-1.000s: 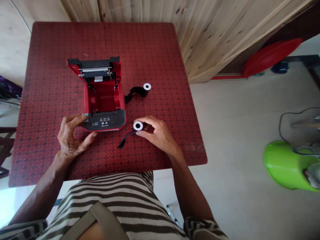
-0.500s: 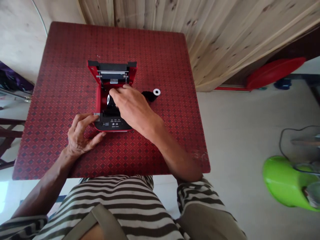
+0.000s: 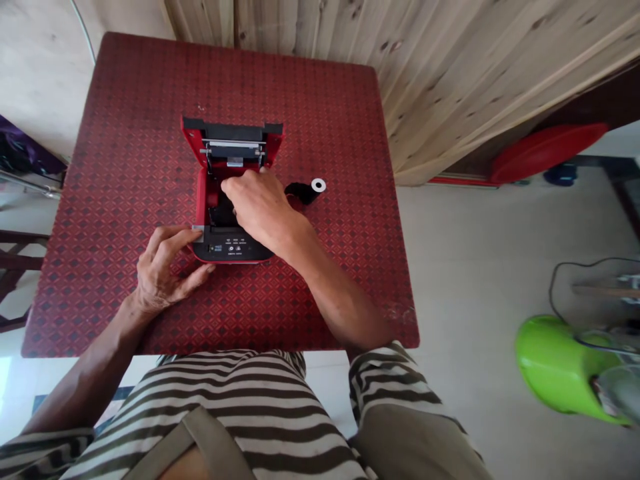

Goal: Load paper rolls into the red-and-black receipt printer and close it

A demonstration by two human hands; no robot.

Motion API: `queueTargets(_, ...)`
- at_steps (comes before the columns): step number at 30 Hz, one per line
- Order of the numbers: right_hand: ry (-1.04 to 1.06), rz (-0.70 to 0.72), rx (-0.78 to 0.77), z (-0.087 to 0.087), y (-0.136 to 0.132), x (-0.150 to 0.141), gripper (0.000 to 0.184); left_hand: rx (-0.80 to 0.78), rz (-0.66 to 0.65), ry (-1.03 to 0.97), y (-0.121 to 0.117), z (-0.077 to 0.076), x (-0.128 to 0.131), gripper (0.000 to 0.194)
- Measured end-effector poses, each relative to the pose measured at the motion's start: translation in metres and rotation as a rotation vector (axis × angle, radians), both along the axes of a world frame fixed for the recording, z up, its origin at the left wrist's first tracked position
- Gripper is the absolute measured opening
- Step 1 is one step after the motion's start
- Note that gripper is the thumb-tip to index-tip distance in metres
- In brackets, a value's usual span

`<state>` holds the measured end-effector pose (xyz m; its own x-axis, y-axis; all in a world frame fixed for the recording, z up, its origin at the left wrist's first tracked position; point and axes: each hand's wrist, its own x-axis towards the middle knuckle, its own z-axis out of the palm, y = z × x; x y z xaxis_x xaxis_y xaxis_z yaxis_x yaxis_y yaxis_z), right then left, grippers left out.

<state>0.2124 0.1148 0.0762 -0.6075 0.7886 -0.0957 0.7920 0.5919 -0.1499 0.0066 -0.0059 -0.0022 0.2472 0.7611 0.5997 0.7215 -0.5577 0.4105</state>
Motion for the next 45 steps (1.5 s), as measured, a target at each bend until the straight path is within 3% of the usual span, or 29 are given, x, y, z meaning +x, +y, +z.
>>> queueTargets(4,0.032,-0.008,-0.083,0.009,-0.004,0.005,0.035,0.03,-0.02,0.005,0.001,0.0,0.0,0.056)
queueTargets(8,0.316,0.093,-0.188,0.021,-0.013,0.031,0.051,0.001,-0.048,-0.065,-0.002,0.007,-0.004,0.054)
queueTargets(10,0.439,0.192,-0.248,0.025,-0.021,0.045,0.058,-0.023,-0.049,-0.122,0.0,0.016,-0.007,0.056)
queueTargets(13,0.541,0.262,-0.281,0.023,-0.036,0.055,0.056,-0.021,-0.051,-0.16,0.015,0.044,-0.011,0.057)
queueTargets(17,0.589,0.12,-0.071,0.012,-0.053,0.045,0.022,0.053,-0.045,-0.085,0.062,0.087,-0.005,0.056)
queueTargets(20,0.549,0.062,0.153,0.003,-0.064,0.038,0.021,0.02,-0.046,0.043,0.105,0.101,0.003,0.06)
queueTargets(23,0.578,0.049,0.363,-0.005,-0.078,0.037,0.025,-0.036,-0.177,0.022,0.13,0.095,0.009,0.071)
queueTargets(26,0.627,0.038,0.456,-0.011,-0.09,0.038,0.021,-0.102,-0.225,-0.002,0.124,0.087,0.01,0.063)
queueTargets(29,0.64,0.027,0.463,-0.016,-0.098,0.039,0.02,-0.131,-0.279,0.011,0.097,0.081,0.006,0.058)
queueTargets(34,0.666,0.02,0.451,-0.021,-0.101,0.041,0.021,-0.146,-0.377,0.095,0.062,0.056,-0.005,0.075)
queueTargets(38,0.674,0.013,0.461,-0.021,-0.101,0.042,0.021,-0.076,-0.392,0.134,0.06,0.04,-0.01,0.081)
queueTargets(45,0.663,0.015,0.474,-0.022,-0.101,0.042,0.02,-0.023,-0.384,0.143,0.061,0.037,-0.007,0.089)
